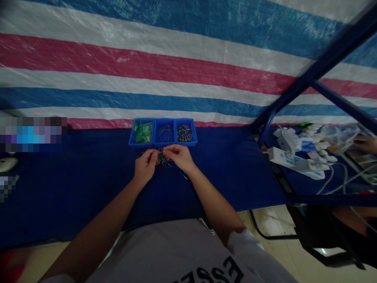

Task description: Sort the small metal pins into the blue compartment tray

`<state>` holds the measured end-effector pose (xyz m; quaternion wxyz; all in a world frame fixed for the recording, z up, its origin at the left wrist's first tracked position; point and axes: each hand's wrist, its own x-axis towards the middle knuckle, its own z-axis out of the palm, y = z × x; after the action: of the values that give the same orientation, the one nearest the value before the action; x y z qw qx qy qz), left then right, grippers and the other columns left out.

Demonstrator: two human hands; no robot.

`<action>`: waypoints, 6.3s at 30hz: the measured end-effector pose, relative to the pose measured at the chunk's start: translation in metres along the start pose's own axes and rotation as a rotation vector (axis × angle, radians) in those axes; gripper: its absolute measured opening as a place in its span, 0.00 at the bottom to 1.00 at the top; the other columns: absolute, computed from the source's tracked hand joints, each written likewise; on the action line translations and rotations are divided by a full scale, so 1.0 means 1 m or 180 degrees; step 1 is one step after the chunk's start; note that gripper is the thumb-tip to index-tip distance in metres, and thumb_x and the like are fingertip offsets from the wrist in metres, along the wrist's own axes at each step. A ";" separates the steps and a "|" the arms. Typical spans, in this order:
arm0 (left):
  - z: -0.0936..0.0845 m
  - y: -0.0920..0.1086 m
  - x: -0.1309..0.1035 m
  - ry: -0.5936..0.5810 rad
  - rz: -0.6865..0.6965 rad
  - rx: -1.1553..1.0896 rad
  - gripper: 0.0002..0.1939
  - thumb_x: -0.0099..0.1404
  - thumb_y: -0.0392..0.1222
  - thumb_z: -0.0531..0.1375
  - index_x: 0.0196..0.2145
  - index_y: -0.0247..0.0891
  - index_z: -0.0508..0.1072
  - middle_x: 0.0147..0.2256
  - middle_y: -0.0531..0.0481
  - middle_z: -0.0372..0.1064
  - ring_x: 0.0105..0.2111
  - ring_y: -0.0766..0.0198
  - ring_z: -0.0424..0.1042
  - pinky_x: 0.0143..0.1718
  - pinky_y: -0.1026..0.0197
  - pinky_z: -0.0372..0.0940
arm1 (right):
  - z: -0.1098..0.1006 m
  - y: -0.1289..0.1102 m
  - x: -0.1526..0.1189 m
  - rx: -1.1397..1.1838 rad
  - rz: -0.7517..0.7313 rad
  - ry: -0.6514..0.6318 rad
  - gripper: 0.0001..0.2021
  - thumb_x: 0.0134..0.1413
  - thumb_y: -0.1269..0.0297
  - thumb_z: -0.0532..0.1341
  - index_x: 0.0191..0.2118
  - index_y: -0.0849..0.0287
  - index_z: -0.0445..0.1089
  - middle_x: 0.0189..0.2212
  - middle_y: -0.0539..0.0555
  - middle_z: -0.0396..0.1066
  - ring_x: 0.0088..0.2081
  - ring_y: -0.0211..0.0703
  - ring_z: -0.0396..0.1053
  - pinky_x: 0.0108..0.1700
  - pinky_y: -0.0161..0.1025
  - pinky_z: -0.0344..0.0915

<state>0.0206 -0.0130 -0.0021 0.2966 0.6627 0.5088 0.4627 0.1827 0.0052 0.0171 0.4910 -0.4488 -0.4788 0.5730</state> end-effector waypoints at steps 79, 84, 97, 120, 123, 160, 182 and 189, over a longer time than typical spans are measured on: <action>0.000 0.000 -0.001 -0.0024 -0.0087 0.0081 0.14 0.68 0.47 0.52 0.38 0.38 0.74 0.22 0.54 0.68 0.22 0.68 0.68 0.26 0.66 0.61 | -0.026 -0.013 -0.006 -0.3739 -0.0820 -0.0995 0.04 0.52 0.73 0.59 0.33 0.60 0.71 0.31 0.54 0.71 0.34 0.41 0.67 0.37 0.36 0.59; 0.000 -0.001 -0.001 -0.0027 -0.0077 0.0096 0.14 0.68 0.47 0.52 0.39 0.37 0.74 0.22 0.54 0.69 0.22 0.68 0.68 0.27 0.66 0.62 | -0.026 -0.010 -0.003 -0.3617 -0.0936 -0.1042 0.04 0.53 0.74 0.59 0.32 0.61 0.70 0.30 0.53 0.68 0.33 0.39 0.66 0.36 0.34 0.58; 0.000 -0.002 -0.001 -0.0037 -0.0039 0.0073 0.13 0.68 0.46 0.52 0.38 0.38 0.74 0.22 0.55 0.67 0.22 0.69 0.68 0.26 0.67 0.60 | -0.025 -0.006 -0.005 -0.3394 -0.1176 -0.1082 0.04 0.56 0.75 0.58 0.32 0.61 0.68 0.33 0.53 0.65 0.35 0.39 0.65 0.38 0.35 0.61; 0.002 -0.001 0.000 0.0014 0.0280 0.0138 0.07 0.64 0.43 0.59 0.37 0.39 0.73 0.21 0.58 0.63 0.20 0.72 0.63 0.26 0.68 0.60 | -0.010 -0.006 -0.007 -0.2655 -0.1809 -0.0741 0.05 0.59 0.72 0.58 0.37 0.58 0.71 0.33 0.54 0.71 0.37 0.42 0.68 0.41 0.39 0.65; 0.002 0.000 0.000 0.0046 0.0282 0.0143 0.07 0.64 0.43 0.59 0.37 0.39 0.73 0.20 0.58 0.63 0.20 0.72 0.63 0.26 0.68 0.60 | -0.011 -0.006 -0.007 -0.2501 -0.1805 -0.0566 0.04 0.60 0.69 0.59 0.38 0.58 0.72 0.33 0.53 0.73 0.37 0.41 0.69 0.40 0.38 0.65; 0.001 -0.002 0.000 0.0022 0.0063 0.0110 0.09 0.64 0.45 0.58 0.39 0.39 0.71 0.20 0.59 0.62 0.20 0.71 0.62 0.25 0.67 0.59 | -0.010 -0.007 -0.008 -0.2551 -0.1843 -0.0391 0.06 0.60 0.68 0.58 0.40 0.57 0.73 0.36 0.54 0.75 0.39 0.43 0.70 0.45 0.42 0.67; 0.001 -0.004 0.000 -0.0059 0.0015 0.0096 0.12 0.67 0.48 0.54 0.34 0.38 0.71 0.23 0.55 0.68 0.23 0.68 0.68 0.28 0.65 0.61 | -0.009 -0.007 -0.008 -0.2583 -0.1873 -0.0366 0.07 0.60 0.67 0.59 0.41 0.56 0.73 0.36 0.54 0.75 0.39 0.43 0.70 0.45 0.42 0.67; 0.000 -0.002 0.001 -0.0028 0.0056 0.0132 0.11 0.67 0.47 0.54 0.34 0.38 0.71 0.24 0.55 0.68 0.24 0.68 0.67 0.29 0.65 0.61 | -0.009 -0.007 -0.009 -0.2601 -0.1945 -0.0352 0.06 0.60 0.67 0.59 0.41 0.56 0.73 0.36 0.54 0.75 0.38 0.43 0.70 0.44 0.42 0.67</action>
<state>0.0200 -0.0117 -0.0041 0.2809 0.6752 0.5110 0.4518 0.1931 -0.0021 0.0237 0.3944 -0.4126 -0.7983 0.1923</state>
